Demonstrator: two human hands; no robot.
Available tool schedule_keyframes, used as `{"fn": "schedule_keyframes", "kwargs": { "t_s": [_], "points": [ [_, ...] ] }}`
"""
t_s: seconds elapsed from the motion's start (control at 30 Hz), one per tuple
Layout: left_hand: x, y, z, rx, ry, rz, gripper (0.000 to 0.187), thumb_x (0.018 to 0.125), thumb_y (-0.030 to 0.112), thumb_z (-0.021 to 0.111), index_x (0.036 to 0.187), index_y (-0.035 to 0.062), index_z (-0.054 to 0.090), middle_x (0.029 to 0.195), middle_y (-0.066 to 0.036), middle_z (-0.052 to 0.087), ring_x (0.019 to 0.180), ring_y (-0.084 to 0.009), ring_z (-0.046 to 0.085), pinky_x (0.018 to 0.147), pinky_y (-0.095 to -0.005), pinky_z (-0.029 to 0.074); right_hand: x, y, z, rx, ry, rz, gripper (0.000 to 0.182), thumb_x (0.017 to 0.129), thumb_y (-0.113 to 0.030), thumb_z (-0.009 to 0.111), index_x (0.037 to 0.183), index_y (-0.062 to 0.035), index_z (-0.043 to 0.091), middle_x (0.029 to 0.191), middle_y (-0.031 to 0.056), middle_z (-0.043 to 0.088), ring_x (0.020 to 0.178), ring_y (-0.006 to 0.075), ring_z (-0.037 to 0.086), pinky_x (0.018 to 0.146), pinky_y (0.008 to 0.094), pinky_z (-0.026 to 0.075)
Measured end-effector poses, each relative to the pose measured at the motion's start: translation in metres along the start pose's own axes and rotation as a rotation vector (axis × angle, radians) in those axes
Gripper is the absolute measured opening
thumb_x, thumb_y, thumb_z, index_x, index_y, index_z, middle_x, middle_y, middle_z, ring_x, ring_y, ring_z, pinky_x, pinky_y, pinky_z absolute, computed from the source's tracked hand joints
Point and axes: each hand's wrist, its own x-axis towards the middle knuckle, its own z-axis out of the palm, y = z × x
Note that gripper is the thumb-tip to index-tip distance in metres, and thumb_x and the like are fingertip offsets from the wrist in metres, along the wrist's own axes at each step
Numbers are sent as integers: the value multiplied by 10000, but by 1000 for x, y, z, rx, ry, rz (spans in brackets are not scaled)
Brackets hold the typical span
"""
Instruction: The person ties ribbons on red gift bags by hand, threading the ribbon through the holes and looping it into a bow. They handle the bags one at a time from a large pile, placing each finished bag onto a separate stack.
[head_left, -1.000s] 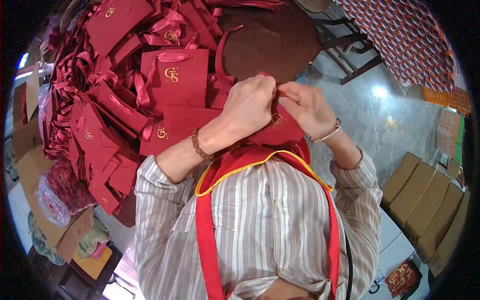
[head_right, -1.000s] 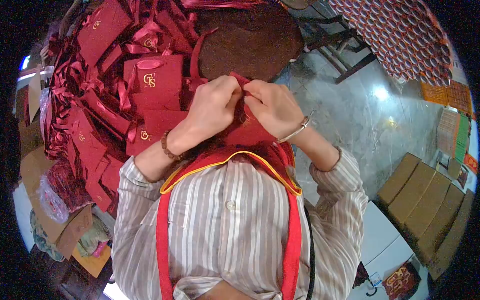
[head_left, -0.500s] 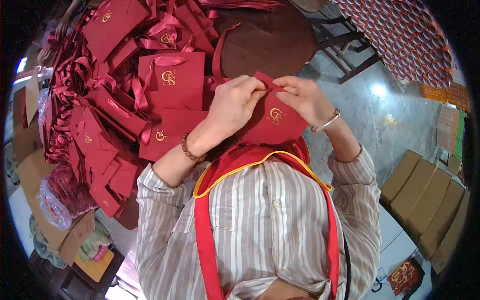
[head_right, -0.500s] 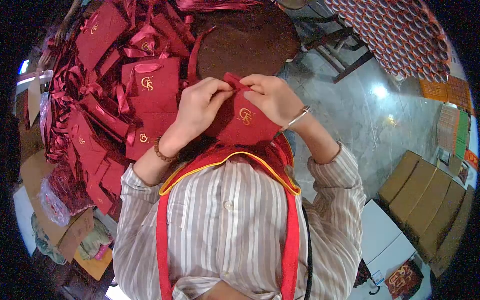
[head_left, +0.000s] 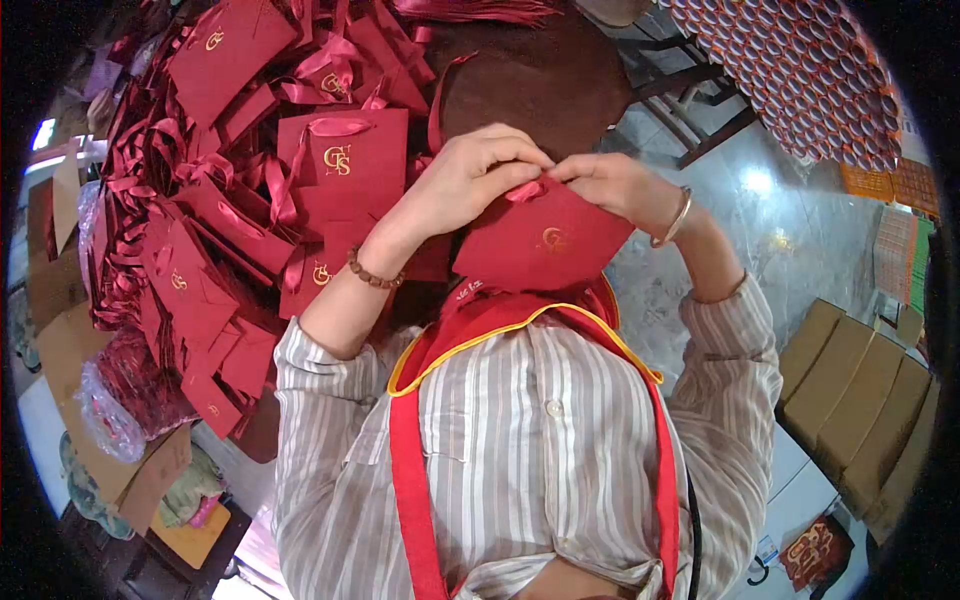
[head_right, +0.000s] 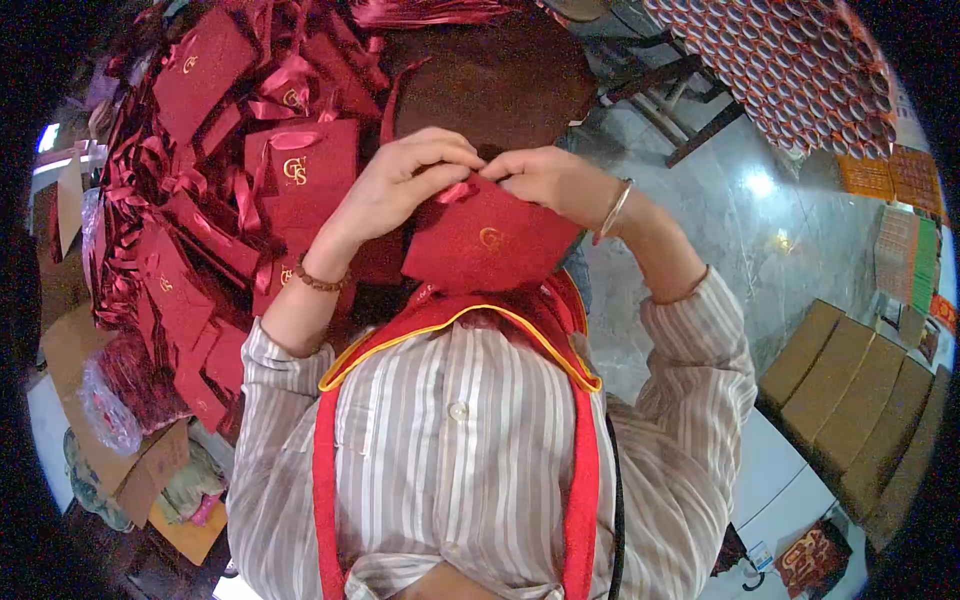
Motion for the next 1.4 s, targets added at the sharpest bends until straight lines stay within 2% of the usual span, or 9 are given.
{"fn": "schedule_keyframes", "kwargs": {
  "t_s": [0.03, 0.17, 0.37, 0.43, 0.8, 0.87, 1.0, 1.07, 1.4],
  "points": [
    [1, -2, 0, -228, -137, -98, 180, 837, 86, 543, 973, 2, 624, 997, -101, 576, 970, -211, 541, 842, -285, 418, 2, -4, -1, 160, -21, 240, 240, 843, -66, 519, 1060, 25, 567, 1001, 67, 622, 880, 94, 565, 751, 222, 454],
    [8, -10, -3, -467, -249, -318, 139, 847, 100, 553, 900, -4, 629, 982, -66, 594, 866, -124, 553, 785, -257, 432, 10, 3, -5, 260, -104, 214, 230, 770, -96, 565, 977, -4, 602, 865, 129, 644, 781, 182, 626, 715, 273, 478],
    [9, -17, -10, -405, -293, -232, 205, 853, 143, 555, 732, -20, 588, 988, -91, 592, 894, -121, 525, 777, -255, 400, 19, 12, 2, -44, 4, 37, 157, 799, -65, 564, 923, 22, 604, 742, 91, 653, 667, 120, 616, 616, 247, 481],
    [7, -18, -10, -387, -297, -193, 222, 853, 151, 555, 706, -14, 579, 990, -97, 589, 921, -130, 513, 793, -261, 386, 17, 22, 0, -276, 85, -1, 141, 747, -122, 591, 853, -33, 616, 713, 125, 630, 643, 258, 628, 583, 317, 481],
    [3, -20, -8, -442, -343, -228, 196, 855, 160, 549, 749, 0, 588, 1047, -97, 560, 975, -154, 495, 837, -280, 369, -3, 33, 0, -251, 196, 357, 171, 762, -196, 590, 850, -55, 630, 686, 93, 641, 687, 247, 626, 633, 330, 473],
    [2, -22, -5, -450, -329, -224, 195, 855, 160, 548, 753, -2, 585, 1052, -96, 558, 981, -152, 494, 840, -280, 370, -6, 35, 4, 173, 292, 364, 152, 804, -148, 591, 872, -14, 611, 786, 75, 630, 738, 101, 583, 672, 232, 444],
    [-4, -24, -7, -422, -203, -241, 197, 862, 168, 540, 784, -8, 581, 1075, -94, 556, 995, -148, 487, 864, -279, 366, -18, 36, 9, 216, 407, 287, 157, 801, -144, 609, 928, -52, 604, 990, 119, 604, 875, 145, 565, 754, 257, 436],
    [-7, -26, -10, -409, -191, -240, 198, 865, 170, 535, 794, -9, 581, 1081, -92, 556, 1005, -148, 485, 872, -279, 364, -27, 30, 7, -598, 352, -182, 153, 770, -116, 642, 905, -65, 590, 1137, 149, 537, 975, 218, 525, 800, 310, 430],
    [-8, -25, -5, -432, -176, -349, 210, 915, 192, 478, 898, 1, 564, 1072, -87, 559, 1006, -145, 486, 899, -273, 356, -35, 37, 31, 23, 268, 98, 190, 828, -153, 609, 890, 26, 595, 1102, 123, 529, 957, 192, 520, 823, 293, 408]
  ]
}}
